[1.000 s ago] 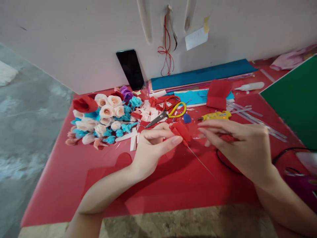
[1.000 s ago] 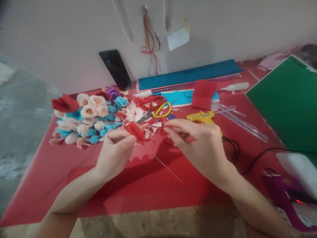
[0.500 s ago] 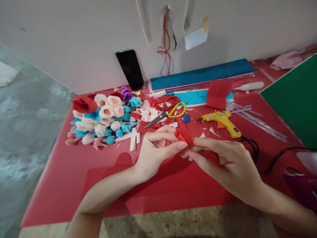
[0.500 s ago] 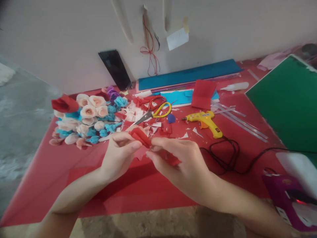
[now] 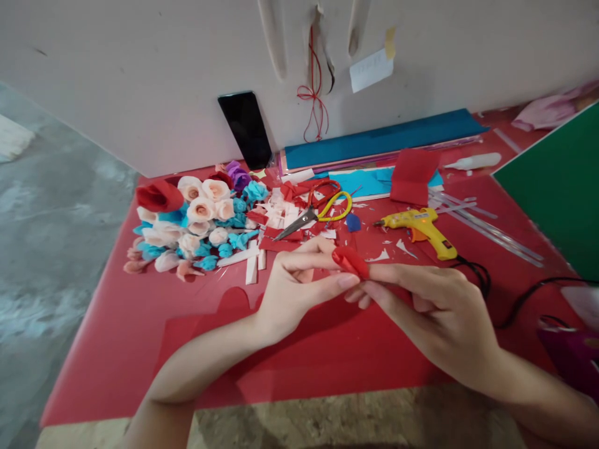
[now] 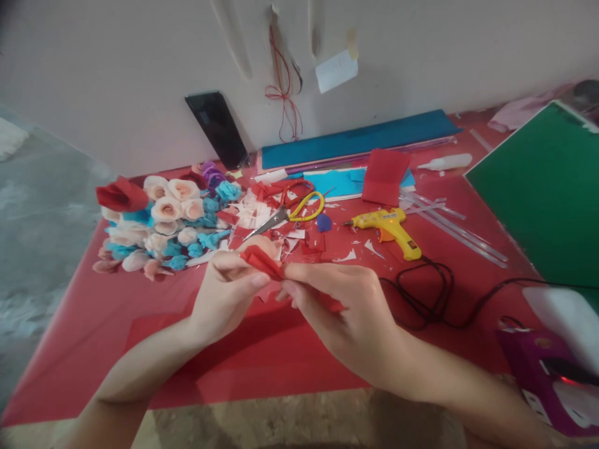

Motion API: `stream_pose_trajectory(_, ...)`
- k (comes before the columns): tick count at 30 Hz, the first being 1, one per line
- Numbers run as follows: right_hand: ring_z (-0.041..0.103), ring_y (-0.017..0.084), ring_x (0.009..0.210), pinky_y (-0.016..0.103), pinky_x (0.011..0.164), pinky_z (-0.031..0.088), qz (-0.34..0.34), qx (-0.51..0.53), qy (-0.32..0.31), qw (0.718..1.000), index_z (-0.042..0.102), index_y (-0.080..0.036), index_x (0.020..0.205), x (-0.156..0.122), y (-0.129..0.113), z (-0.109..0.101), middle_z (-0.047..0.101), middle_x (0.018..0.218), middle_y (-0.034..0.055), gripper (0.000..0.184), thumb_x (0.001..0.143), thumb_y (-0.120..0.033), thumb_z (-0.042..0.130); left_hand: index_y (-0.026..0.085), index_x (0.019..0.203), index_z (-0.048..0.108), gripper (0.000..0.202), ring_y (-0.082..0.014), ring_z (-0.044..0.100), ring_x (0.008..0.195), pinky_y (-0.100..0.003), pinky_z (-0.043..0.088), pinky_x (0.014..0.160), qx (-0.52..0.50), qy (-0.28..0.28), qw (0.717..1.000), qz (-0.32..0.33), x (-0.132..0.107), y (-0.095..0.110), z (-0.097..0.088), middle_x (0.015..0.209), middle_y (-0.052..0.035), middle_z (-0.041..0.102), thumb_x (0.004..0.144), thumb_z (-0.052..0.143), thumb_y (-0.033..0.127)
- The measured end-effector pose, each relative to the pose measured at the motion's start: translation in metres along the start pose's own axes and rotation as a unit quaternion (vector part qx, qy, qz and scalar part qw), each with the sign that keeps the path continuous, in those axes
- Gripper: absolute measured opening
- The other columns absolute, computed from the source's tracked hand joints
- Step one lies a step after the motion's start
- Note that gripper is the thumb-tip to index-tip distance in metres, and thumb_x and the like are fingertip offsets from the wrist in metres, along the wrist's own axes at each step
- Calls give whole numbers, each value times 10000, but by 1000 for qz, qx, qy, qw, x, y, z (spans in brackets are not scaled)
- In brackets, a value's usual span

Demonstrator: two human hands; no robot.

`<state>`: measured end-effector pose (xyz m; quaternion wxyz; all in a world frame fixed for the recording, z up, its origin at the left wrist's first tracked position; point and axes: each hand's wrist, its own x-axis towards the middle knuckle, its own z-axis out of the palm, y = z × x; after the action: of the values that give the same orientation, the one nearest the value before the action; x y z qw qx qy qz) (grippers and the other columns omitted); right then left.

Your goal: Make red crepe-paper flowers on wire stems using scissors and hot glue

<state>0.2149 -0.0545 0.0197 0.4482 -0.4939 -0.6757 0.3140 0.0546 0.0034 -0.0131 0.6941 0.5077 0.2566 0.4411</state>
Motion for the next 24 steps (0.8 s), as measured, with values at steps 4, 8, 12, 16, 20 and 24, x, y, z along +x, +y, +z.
stream_pose_trajectory(4, 616, 63, 559, 127, 558, 500, 22, 11, -14, 1000, 635, -189, 840, 2, -1, 1, 674, 677, -41, 170, 823, -39, 557, 304, 728, 747, 120, -125, 594, 755, -259, 510, 688, -11, 6, 1000, -16, -1, 0, 1, 772, 4, 653, 708, 726, 187)
stream_pose_trajectory(8, 605, 62, 546, 127, 553, 497, 30, 19, -19, 999, 648, -184, 848, 3, -2, 1, 670, 665, -40, 168, 822, -44, 558, 273, 704, 739, 91, -113, 585, 739, -257, 510, 709, -30, 15, 999, -34, -2, 0, 1, 754, 6, 629, 699, 732, 182)
stream_pose_trajectory(12, 609, 56, 562, 112, 571, 495, 37, 32, -30, 998, 659, -185, 845, 3, -1, 1, 666, 653, -44, 185, 822, -35, 553, 239, 683, 726, 53, -106, 568, 729, -268, 501, 744, -38, 15, 998, -37, -2, 1, 1, 733, 7, 605, 690, 740, 189)
stream_pose_trajectory(16, 633, 46, 614, 88, 602, 500, 34, 62, -30, 997, 667, -201, 881, 3, -1, 2, 687, 706, -53, 241, 815, -4, 546, 213, 670, 712, 38, -114, 560, 738, -279, 493, 744, -41, 17, 998, -49, -1, 3, 3, 741, 1, 596, 682, 748, 212)
stream_pose_trajectory(20, 648, 57, 632, 98, 621, 515, 34, 79, -28, 996, 668, -202, 876, 3, 0, 3, 697, 725, -48, 250, 806, 7, 549, 206, 694, 704, 38, -119, 558, 736, -276, 488, 720, -47, 13, 997, -57, -2, 4, 3, 744, -2, 597, 688, 741, 213)
stream_pose_trajectory(24, 660, 60, 649, 100, 634, 525, 19, 95, -32, 995, 651, -208, 926, 2, 2, 4, 713, 785, -37, 283, 801, 21, 543, 204, 679, 699, 53, -113, 554, 718, -267, 485, 708, -49, 15, 998, -47, -2, 5, 3, 722, 4, 590, 674, 749, 190)
